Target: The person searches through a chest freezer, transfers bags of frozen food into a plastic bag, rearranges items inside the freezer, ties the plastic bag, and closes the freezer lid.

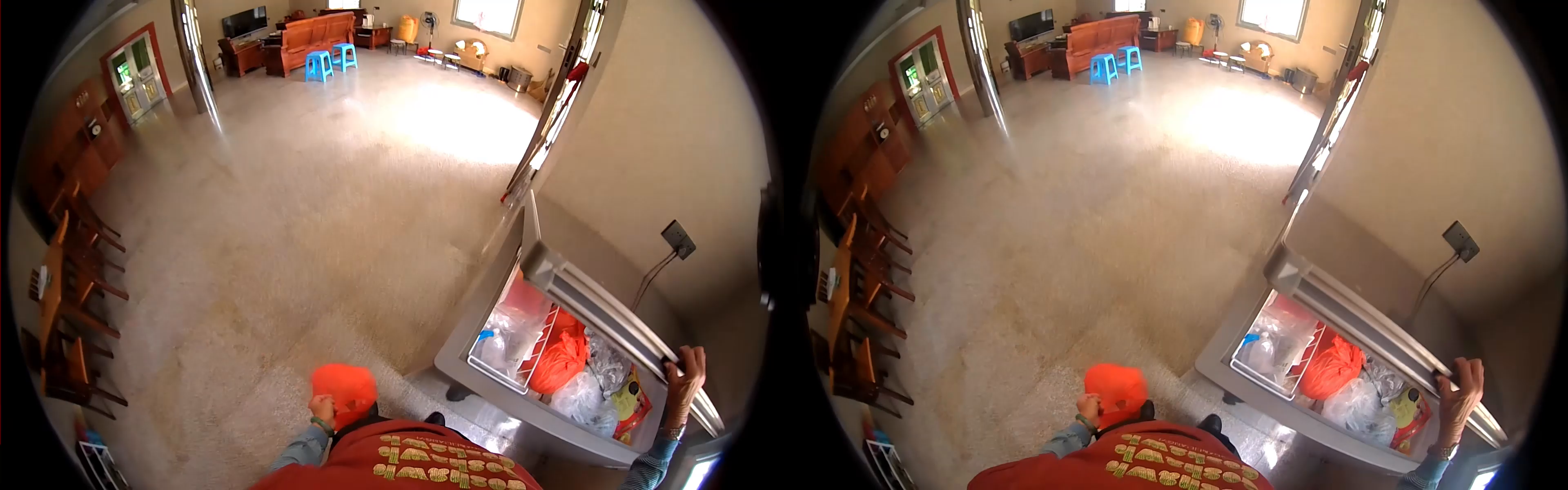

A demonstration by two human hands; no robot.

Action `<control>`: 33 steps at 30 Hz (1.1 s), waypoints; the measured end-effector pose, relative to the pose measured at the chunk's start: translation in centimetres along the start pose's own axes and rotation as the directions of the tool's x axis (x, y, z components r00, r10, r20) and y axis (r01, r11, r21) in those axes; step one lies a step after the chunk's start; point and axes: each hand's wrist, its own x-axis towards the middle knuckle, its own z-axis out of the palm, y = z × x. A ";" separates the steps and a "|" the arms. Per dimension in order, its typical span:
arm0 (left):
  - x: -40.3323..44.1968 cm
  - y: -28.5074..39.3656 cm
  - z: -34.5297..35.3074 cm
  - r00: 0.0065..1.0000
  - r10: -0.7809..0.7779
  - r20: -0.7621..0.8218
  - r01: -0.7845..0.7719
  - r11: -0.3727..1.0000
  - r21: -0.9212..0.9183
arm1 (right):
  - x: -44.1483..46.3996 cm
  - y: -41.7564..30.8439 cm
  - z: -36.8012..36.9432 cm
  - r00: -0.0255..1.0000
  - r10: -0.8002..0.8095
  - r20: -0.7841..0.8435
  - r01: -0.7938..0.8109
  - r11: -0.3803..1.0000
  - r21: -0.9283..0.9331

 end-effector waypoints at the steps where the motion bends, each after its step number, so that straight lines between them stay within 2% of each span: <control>1: 0.5 -0.2 -0.4 0.999 -0.001 0.043 -0.002 0.997 0.082 | -1.2 0.0 0.1 0.998 -0.061 0.020 0.062 0.995 -0.082; 2: 1.0 0.3 -0.6 0.996 -0.012 0.088 0.003 0.995 0.096 | -2.5 -0.3 0.4 0.997 -0.069 0.046 0.073 0.993 -0.088; 5: 1.9 2.0 -0.5 0.993 -0.069 0.093 0.062 0.995 0.077 | -5.2 -1.5 1.1 0.981 -0.099 0.166 0.110 0.992 -0.054; 7: 2.1 2.0 -0.5 0.990 -0.073 0.121 0.060 0.993 0.103 | -6.6 -2.6 2.0 0.944 -0.194 0.266 0.201 0.980 0.003; 9: 2.3 1.1 -0.9 0.987 -0.081 0.141 0.063 0.989 0.130 | -8.8 -2.2 3.8 0.900 -0.206 0.383 0.226 0.974 -0.007; 11: 2.9 -0.2 -1.4 0.991 -0.060 0.123 0.037 0.983 0.180 | -10.9 -2.8 5.7 0.852 -0.269 0.450 0.308 0.951 -0.015; 12: 3.4 -0.1 -1.7 0.991 -0.062 0.121 0.038 0.980 0.193 | -12.7 -1.5 7.3 0.807 -0.418 0.418 0.488 0.870 -0.074; 13: 3.7 0.5 -2.0 0.980 -0.070 0.185 0.034 0.981 0.192 | -13.8 -2.1 8.4 0.791 -0.407 0.456 0.494 0.865 -0.084; 14: 3.6 0.8 -2.5 0.965 -0.089 0.248 0.040 0.980 0.197 | -15.3 -2.1 10.0 0.793 -0.382 0.474 0.469 0.880 -0.076; 16: 1.4 3.0 -1.8 0.985 0.023 0.171 -0.060 0.975 0.215 | -17.7 -2.6 13.1 0.795 -0.330 0.509 0.417 0.907 -0.064; 17: 1.6 2.5 -3.0 0.971 0.035 0.236 -0.088 0.971 0.222 | -17.8 -2.5 13.5 0.765 -0.371 0.526 0.478 0.875 -0.078; 18: 4.0 0.3 -4.4 0.959 0.075 0.274 -0.132 0.972 0.196 | -16.3 -3.8 12.9 0.805 -0.327 0.495 0.390 0.920 -0.027; 20: 4.4 -0.3 -5.5 0.994 0.006 0.113 -0.035 0.965 0.261 | -14.7 -5.1 11.6 0.786 -0.203 0.585 0.230 0.973 0.028; 21: 3.4 0.2 -5.5 0.990 -0.042 0.131 -0.003 0.944 0.330 | -13.6 -5.6 11.0 0.709 -0.124 0.694 0.092 0.992 0.083; 23: 2.0 2.8 -3.9 0.982 -0.147 0.116 0.130 0.981 0.143 | -11.8 -5.8 11.1 0.528 -0.031 0.849 0.045 0.999 0.009; 24: 1.2 4.1 -3.1 0.983 -0.173 0.058 0.164 0.977 0.134 | -10.9 -5.7 11.3 0.551 -0.085 0.830 0.019 0.996 0.090; 25: 1.1 4.8 -3.1 0.984 -0.166 0.070 0.155 0.978 0.141 | -10.2 -6.0 11.2 0.582 -0.146 0.800 0.001 0.984 0.179; 26: 1.2 5.4 -2.9 0.985 -0.164 0.059 0.158 0.983 0.093 | -8.7 -7.2 12.2 0.715 -0.207 0.667 0.010 0.958 0.287; 27: 1.4 5.6 -3.0 0.985 -0.165 0.044 0.163 0.986 0.038 | -7.6 -8.5 13.2 0.715 -0.213 0.666 0.011 0.956 0.293; 29: 2.3 6.2 -4.4 0.991 -0.132 0.034 0.131 0.991 0.025 | -5.7 -10.9 15.1 0.787 -0.103 0.608 -0.120 0.942 0.314; 30: 3.0 6.5 -4.4 0.994 -0.097 0.043 0.096 0.995 0.011 | -5.4 -11.3 16.8 0.834 -0.187 0.519 -0.042 0.917 0.397; 33: 5.1 8.1 -2.2 0.997 -0.072 -0.009 0.071 0.994 -0.082 | -4.1 -13.1 19.9 0.830 -0.326 0.454 0.091 0.880 0.466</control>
